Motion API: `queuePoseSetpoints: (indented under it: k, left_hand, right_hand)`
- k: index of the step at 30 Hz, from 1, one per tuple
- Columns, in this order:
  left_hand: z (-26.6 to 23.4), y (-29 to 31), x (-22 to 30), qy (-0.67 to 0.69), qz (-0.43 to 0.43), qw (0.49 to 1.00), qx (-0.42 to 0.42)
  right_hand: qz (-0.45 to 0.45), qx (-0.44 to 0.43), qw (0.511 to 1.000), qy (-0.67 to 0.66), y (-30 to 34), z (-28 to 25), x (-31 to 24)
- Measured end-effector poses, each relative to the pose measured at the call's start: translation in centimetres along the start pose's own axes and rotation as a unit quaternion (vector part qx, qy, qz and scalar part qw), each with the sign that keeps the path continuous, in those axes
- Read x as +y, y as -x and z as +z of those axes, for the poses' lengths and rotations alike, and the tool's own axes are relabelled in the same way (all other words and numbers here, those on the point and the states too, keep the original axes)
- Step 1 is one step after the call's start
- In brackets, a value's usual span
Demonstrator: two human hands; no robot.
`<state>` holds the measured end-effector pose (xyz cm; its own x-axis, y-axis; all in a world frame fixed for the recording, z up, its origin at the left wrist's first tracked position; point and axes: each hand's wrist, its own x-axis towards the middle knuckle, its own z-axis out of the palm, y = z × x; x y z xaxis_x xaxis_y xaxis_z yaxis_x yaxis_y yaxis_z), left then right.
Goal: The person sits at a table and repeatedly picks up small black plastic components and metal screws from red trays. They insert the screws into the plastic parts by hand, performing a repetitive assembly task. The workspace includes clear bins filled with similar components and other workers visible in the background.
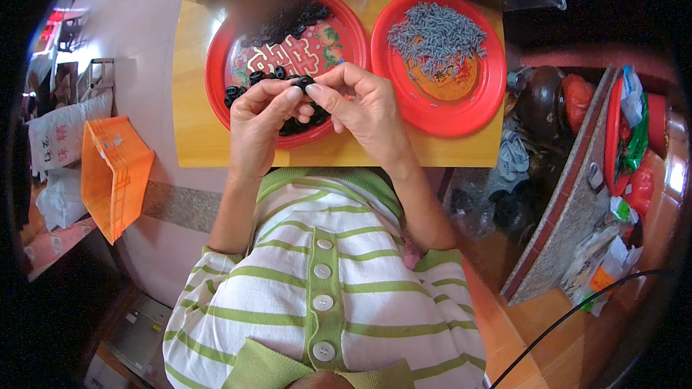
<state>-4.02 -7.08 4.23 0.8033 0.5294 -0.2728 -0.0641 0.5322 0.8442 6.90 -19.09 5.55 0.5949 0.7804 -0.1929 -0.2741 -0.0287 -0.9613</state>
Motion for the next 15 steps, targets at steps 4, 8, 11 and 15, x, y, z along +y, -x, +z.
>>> queuePoseSetpoints:
  k: [4, 8, 11, 15]
  left_hand:
    - [0.1, 0.1, 0.2, -0.011, 0.011, 1.0, -0.003]
    - [0.4, 0.0, -0.7, 0.03, 0.033, 0.999, 0.027]
    - [0.7, -0.3, -1.5, 0.181, 0.01, 0.983, 0.023]
    - [1.4, -0.3, -1.4, 0.218, -0.015, 0.974, 0.054]
  right_hand:
    - [-0.013, -0.001, 0.998, 0.054, 0.1, 0.2, -0.8]
    - [-0.025, 0.023, 0.999, 0.019, 0.1, 0.6, 0.1]
    - [-0.119, 0.078, 0.987, 0.077, 0.2, 1.9, 0.6]
    - [-0.238, 0.131, 0.924, 0.268, 0.4, 2.2, 0.3]
